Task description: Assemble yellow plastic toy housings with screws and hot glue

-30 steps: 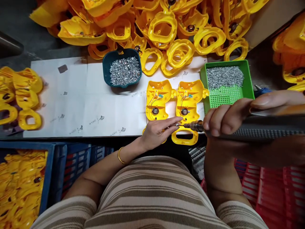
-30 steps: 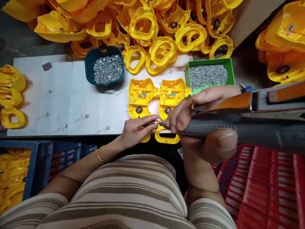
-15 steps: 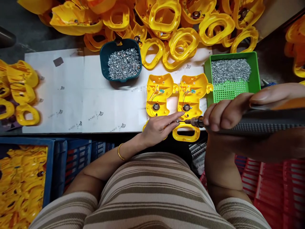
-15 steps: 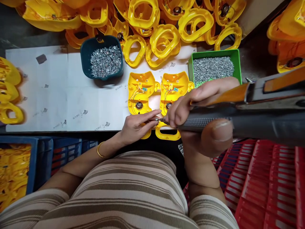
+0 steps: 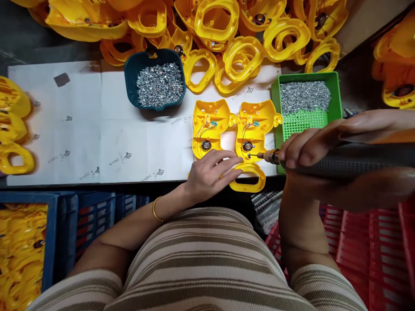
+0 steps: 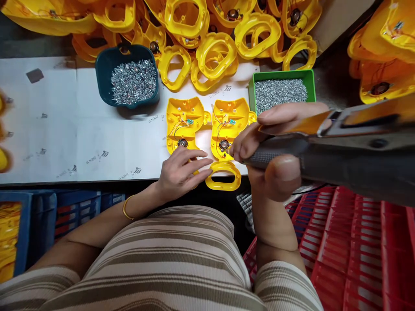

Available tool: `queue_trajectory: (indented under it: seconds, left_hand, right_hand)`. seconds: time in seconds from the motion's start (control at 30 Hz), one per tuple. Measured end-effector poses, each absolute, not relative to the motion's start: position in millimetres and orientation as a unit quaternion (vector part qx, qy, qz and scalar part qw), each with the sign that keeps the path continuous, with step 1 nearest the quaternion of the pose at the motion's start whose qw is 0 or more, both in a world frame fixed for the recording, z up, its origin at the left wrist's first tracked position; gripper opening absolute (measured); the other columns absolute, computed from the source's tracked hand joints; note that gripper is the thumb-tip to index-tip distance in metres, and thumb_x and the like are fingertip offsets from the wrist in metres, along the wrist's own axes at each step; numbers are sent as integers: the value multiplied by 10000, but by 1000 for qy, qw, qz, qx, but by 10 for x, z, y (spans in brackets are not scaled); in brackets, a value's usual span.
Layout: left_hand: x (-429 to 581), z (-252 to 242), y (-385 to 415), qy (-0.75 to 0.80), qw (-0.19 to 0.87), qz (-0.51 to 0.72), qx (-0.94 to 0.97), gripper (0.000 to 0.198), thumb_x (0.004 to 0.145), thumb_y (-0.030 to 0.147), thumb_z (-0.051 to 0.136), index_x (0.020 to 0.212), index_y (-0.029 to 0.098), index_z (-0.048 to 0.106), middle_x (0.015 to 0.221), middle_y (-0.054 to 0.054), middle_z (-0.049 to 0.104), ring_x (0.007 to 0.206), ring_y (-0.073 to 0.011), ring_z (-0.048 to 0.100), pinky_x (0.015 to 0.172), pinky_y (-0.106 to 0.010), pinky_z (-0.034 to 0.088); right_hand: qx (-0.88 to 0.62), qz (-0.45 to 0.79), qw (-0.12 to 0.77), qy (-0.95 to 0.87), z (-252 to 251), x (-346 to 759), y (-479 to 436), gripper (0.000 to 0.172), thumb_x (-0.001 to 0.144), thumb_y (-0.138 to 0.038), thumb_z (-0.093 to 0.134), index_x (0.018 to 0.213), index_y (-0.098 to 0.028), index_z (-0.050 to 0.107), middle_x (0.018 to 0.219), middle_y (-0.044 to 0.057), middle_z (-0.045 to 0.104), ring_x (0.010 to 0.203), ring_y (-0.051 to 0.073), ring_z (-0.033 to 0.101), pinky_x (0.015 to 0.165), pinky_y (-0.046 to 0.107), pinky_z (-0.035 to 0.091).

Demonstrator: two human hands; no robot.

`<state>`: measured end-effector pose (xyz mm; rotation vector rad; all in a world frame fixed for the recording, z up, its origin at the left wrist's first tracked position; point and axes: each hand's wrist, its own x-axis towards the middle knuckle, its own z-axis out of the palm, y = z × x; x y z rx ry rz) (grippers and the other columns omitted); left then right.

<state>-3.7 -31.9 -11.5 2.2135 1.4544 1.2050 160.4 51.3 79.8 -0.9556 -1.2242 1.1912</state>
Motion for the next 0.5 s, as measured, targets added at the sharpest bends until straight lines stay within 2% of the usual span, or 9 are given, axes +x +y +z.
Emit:
queue_trajectory:
  seconds: [0.1, 0.23, 0.4, 0.5]
  left_hand:
    - [9, -130, -357, 496, 94, 307, 807, 261, 933, 391, 616, 1098, 209, 704, 1217, -76, 695, 1069, -238, 613, 922, -386, 486]
    - [107, -119, -374, 487, 95, 248, 832, 329, 935, 453, 592, 1163, 233, 680, 1342, -74, 632, 1204, -274, 537, 972, -413, 400]
    - [158, -100, -356, 482, 97, 197, 848, 448, 921, 517, 583, 1275, 244, 609, 1426, -52, 566, 1273, -297, 483, 1001, -436, 363]
    - [167, -110, -351, 473, 98, 176, 858, 518, 918, 556, 566, 1321, 231, 569, 1463, -63, 528, 1307, -301, 453, 1018, -442, 359]
  right_hand:
    - [-307, 476, 628, -534, 592, 1502, 597, 362, 672, -637, 720, 813, -322, 612, 478, -75, 498, 371, 125, 473, 398, 315, 385]
    - [-302, 444, 643, -546, 380, 1418, 651, 418, 664, -699, 693, 813, -329, 566, 459, -94, 430, 335, 124, 412, 358, 297, 332]
    - [-278, 479, 630, -545, 341, 1392, 652, 313, 710, -572, 731, 851, -319, 615, 503, -60, 487, 385, 156, 473, 387, 340, 403]
    - [-261, 481, 636, -545, 330, 1356, 662, 272, 724, -531, 717, 851, -311, 621, 495, -64, 502, 360, 152, 457, 355, 321, 379]
